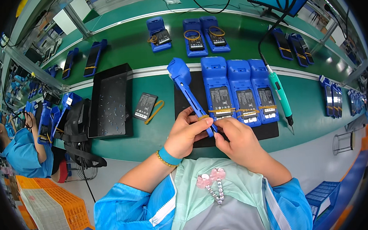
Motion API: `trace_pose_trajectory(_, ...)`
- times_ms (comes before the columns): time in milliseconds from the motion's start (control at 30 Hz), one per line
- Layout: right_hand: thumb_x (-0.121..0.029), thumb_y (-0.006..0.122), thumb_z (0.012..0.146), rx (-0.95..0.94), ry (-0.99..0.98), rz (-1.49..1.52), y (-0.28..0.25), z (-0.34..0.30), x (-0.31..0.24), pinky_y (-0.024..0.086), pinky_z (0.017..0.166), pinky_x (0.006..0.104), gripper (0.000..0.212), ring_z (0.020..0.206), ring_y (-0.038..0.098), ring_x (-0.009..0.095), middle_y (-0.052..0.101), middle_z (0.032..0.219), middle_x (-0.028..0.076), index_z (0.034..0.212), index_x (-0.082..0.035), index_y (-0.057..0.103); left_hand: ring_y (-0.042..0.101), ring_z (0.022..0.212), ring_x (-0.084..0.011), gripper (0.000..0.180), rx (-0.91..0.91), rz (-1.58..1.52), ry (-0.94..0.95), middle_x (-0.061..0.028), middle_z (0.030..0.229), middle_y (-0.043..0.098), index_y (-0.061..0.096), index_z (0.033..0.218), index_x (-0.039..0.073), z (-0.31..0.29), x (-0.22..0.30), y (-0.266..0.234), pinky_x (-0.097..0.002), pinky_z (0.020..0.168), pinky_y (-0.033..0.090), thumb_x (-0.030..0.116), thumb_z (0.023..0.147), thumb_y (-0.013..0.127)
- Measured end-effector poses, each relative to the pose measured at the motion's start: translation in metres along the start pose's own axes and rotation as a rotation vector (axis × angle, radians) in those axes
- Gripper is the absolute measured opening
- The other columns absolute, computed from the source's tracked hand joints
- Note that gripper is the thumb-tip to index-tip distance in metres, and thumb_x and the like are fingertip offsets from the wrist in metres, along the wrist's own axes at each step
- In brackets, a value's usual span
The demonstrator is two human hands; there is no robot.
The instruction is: The person assembles electronic handheld devices by screwing together their casing and battery components with an electric screwdriver.
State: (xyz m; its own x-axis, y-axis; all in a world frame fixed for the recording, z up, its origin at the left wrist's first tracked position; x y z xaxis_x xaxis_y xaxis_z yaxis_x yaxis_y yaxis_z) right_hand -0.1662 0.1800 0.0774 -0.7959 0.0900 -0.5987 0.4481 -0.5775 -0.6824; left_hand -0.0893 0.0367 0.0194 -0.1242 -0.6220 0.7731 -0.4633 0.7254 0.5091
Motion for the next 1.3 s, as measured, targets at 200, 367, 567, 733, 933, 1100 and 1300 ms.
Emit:
trace_pose_trajectory(200, -0.005, 0.072, 0.081, 0.015, 0.011, -0.033, 0.0, -0.004, 0.003, 0.056, 0.067, 0.0412, 0.029, 0.079, 0.067, 0.033, 0.066, 0.09, 0.016, 0.107, 0.004, 0.063, 0.066, 0.103, -0.018, 0.091, 0.071, 0.031, 0.029, -0.0122, 0.117, 0.065, 0.02, 0.147, -0.008, 0.001, 0.002, 0.005, -0.0342, 0.084, 0.057, 0.014, 0.084, 0.082)
trace_pose_trajectory(367, -0.003, 0.072, 0.081, 0.061, -0.01, -0.072, 0.002, -0.006, 0.003, 0.056, 0.064, 0.0409, 0.029, 0.075, 0.067, 0.033, 0.065, 0.086, 0.016, 0.106, 0.005, 0.062, 0.067, 0.099, -0.0164, 0.086, 0.116, 0.037, 0.066, -0.0104, 0.116, 0.065, 0.025, 0.143, -0.007, -0.001, 0.003, 0.008, -0.0334, 0.082, 0.057, 0.011, 0.082, 0.083)
trace_pose_trajectory(567, -0.002, 0.071, 0.08, 0.118, 0.006, -0.154, 0.007, -0.008, -0.002, 0.057, 0.062, 0.0401, 0.028, 0.072, 0.067, 0.033, 0.066, 0.084, 0.017, 0.106, 0.006, 0.062, 0.067, 0.101, -0.016, 0.087, 0.107, 0.034, 0.063, -0.0095, 0.119, 0.064, 0.024, 0.145, -0.005, 0.0, 0.001, 0.009, -0.0331, 0.082, 0.058, 0.011, 0.082, 0.083)
trace_pose_trajectory(733, -0.002, 0.068, 0.083, 0.137, 0.086, -0.082, 0.012, -0.013, 0.002, 0.057, 0.064, 0.0398, 0.03, 0.074, 0.068, 0.033, 0.067, 0.088, 0.019, 0.111, 0.007, 0.061, 0.064, 0.107, -0.0201, 0.087, 0.163, 0.103, 0.164, -0.0129, 0.118, 0.057, 0.023, 0.145, -0.007, -0.003, 0.003, 0.007, -0.0387, 0.09, 0.057, 0.013, 0.083, 0.082)
trace_pose_trajectory(933, 0.002, 0.054, 0.095, 0.06, 0.514, 0.772, 0.045, -0.019, 0.03, 0.06, 0.086, 0.0355, 0.036, 0.094, 0.072, 0.024, 0.068, 0.111, 0.017, 0.131, 0.009, 0.053, 0.062, 0.111, -0.0215, 0.095, 0.187, 0.787, 0.544, -0.0178, 0.122, 0.058, 0.033, 0.137, -0.009, 0.008, 0.036, 0.009, -0.0325, 0.09, 0.054, 0.021, 0.068, 0.091)
trace_pose_trajectory(1100, 0.003, 0.047, 0.098, -0.028, 0.654, 1.47, 0.054, -0.012, 0.038, 0.054, 0.105, 0.0399, 0.039, 0.121, 0.062, 0.028, 0.058, 0.13, 0.018, 0.136, 0.011, 0.048, 0.067, 0.098, -0.0229, 0.098, 0.221, 1.035, 0.475, -0.0184, 0.115, 0.061, 0.037, 0.136, -0.01, 0.007, 0.062, 0.003, -0.034, 0.083, 0.057, 0.024, 0.063, 0.092)
trace_pose_trajectory(1300, -0.003, 0.05, 0.1, -0.01, 0.655, 1.55, 0.058, -0.011, 0.042, 0.056, 0.099, 0.0384, 0.036, 0.116, 0.064, 0.027, 0.061, 0.126, 0.019, 0.133, 0.011, 0.05, 0.065, 0.11, -0.0278, 0.086, 0.144, 0.798, 0.319, -0.0183, 0.122, 0.055, 0.032, 0.142, -0.009, 0.007, 0.066, 0.001, -0.0387, 0.09, 0.058, 0.007, 0.074, 0.084)
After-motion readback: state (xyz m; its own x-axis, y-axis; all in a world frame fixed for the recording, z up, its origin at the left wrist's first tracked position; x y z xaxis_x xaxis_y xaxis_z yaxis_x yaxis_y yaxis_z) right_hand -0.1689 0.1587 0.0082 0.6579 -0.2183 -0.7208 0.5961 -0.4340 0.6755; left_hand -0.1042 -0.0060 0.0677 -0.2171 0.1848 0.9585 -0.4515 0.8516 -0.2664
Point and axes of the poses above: each hand's wrist, its own z-axis towards the middle knuckle, its own y-axis out of the palm, x = y × z, the point moved 4 cm from there along z, towards the middle knuckle
